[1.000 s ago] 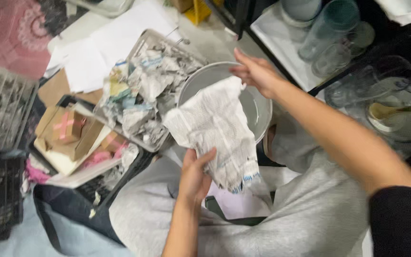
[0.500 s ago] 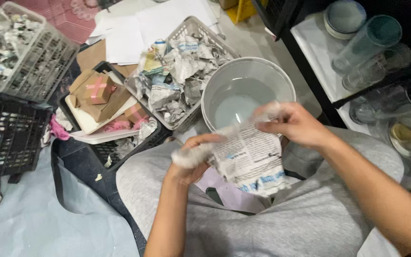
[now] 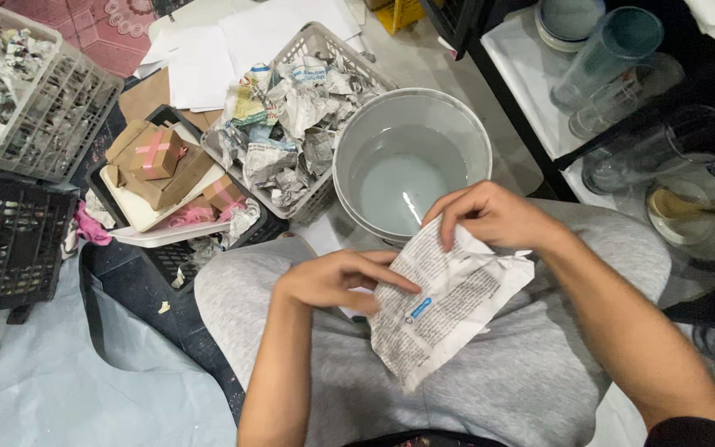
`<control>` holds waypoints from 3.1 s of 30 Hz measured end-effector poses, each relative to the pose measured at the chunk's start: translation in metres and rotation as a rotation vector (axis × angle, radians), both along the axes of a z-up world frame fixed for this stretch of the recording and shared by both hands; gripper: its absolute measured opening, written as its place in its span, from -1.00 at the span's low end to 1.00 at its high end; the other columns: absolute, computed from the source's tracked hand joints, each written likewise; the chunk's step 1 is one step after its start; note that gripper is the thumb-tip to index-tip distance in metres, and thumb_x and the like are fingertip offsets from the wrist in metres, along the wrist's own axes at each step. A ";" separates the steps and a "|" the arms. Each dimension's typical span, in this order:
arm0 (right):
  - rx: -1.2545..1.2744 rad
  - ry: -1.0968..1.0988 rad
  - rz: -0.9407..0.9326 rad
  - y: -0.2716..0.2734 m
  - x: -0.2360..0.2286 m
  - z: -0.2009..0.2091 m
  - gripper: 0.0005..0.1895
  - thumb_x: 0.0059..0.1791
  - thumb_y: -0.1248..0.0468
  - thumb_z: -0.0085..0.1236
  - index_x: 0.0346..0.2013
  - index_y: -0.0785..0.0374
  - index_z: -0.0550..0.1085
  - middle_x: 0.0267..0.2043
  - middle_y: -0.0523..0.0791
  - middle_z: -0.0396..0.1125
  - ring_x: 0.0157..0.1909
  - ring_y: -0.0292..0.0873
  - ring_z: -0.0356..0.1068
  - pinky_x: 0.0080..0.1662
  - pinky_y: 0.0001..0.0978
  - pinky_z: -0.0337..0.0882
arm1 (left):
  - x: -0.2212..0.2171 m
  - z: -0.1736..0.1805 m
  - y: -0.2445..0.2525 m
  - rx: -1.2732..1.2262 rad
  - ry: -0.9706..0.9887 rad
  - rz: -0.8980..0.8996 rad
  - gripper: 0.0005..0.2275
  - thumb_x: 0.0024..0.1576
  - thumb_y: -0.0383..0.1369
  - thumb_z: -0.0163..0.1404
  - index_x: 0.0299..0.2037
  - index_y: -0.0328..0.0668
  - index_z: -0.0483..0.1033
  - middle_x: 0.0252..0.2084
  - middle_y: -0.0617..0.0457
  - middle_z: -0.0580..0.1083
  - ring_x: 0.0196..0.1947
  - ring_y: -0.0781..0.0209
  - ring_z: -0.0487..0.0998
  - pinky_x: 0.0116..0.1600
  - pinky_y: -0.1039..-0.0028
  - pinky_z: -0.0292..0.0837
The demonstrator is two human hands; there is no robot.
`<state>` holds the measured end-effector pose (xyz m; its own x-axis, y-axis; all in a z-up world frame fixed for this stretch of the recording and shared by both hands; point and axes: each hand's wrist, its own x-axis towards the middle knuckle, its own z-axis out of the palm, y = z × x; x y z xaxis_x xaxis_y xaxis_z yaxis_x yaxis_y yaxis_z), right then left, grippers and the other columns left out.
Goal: The person sits cross-legged on the floor and repeatedly wraps small ceramic bowls and plates with newspaper. They pick up each item, fold newspaper around it, and place the wrapped item on a nearby shelf.
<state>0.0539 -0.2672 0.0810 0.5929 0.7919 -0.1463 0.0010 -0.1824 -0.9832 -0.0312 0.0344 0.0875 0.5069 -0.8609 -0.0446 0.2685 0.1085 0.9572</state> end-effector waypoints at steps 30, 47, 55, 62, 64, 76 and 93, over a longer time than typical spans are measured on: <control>-0.113 0.069 -0.292 0.014 0.002 0.013 -0.29 -0.12 0.37 0.36 0.32 0.19 0.38 -0.14 -0.04 0.52 -0.17 -0.28 0.48 -0.12 -0.45 0.48 | 0.015 -0.041 -0.027 0.039 0.104 0.754 -0.31 0.15 -0.65 0.01 0.52 -0.25 0.04 0.53 -0.10 0.17 0.38 0.26 0.29 0.37 0.48 0.23; -0.226 -0.046 -0.438 0.009 0.010 -0.024 -0.74 -0.04 0.20 0.31 -0.13 0.28 0.61 -0.26 -0.13 0.55 -0.28 -0.31 0.48 -0.23 -0.44 0.48 | 0.016 -0.045 -0.032 0.571 -0.110 0.911 -0.72 0.13 -0.29 0.22 -0.10 -0.39 0.66 -0.27 0.00 0.62 -0.27 0.33 0.56 -0.14 0.52 0.46; -0.043 0.092 -0.516 0.015 0.008 -0.013 -0.75 0.00 0.28 0.25 -0.09 0.38 0.56 -0.22 -0.10 0.54 -0.25 -0.35 0.50 -0.23 -0.48 0.51 | 0.015 -0.046 -0.034 0.066 0.267 0.875 -0.61 0.10 -0.50 0.18 0.11 -0.50 0.40 -0.07 -0.13 0.60 -0.12 0.24 0.64 0.01 0.46 0.58; -0.074 0.060 -0.555 0.010 0.008 0.011 -0.72 0.00 0.29 0.23 -0.04 0.39 0.58 -0.27 -0.06 0.56 -0.29 -0.33 0.52 -0.27 -0.51 0.49 | 0.014 -0.041 -0.035 0.047 0.276 0.795 -0.56 0.06 -0.61 0.19 0.17 -0.51 0.41 -0.01 -0.20 0.59 -0.07 0.20 0.64 0.08 0.43 0.57; -0.052 0.058 -0.559 0.008 0.009 0.016 -0.71 -0.01 0.30 0.24 -0.05 0.41 0.57 -0.26 -0.06 0.56 -0.27 -0.33 0.54 -0.25 -0.53 0.51 | 0.014 -0.040 -0.035 0.030 0.252 0.778 -0.55 0.05 -0.62 0.19 0.18 -0.50 0.40 0.00 -0.18 0.58 -0.05 0.21 0.63 0.10 0.43 0.56; -0.149 0.036 -0.282 0.005 0.008 0.000 -0.70 -0.07 0.27 0.31 -0.09 0.36 0.63 -0.33 -0.11 0.57 -0.36 -0.40 0.47 -0.33 -0.54 0.43 | 0.004 -0.043 -0.034 0.074 0.032 0.530 -0.67 0.10 -0.65 0.19 0.09 -0.39 0.56 0.06 -0.06 0.58 0.04 0.27 0.58 0.15 0.45 0.54; -0.017 -0.530 -0.156 0.029 -0.017 0.014 -0.64 -0.22 0.53 0.21 -0.17 0.23 0.64 0.04 -0.12 0.51 0.16 -0.09 0.44 0.19 -0.26 0.40 | 0.019 -0.079 -0.042 -0.136 0.643 0.835 -0.45 0.30 -0.01 -0.16 0.10 -0.53 0.44 0.02 -0.16 0.56 -0.03 0.14 0.62 0.07 0.31 0.57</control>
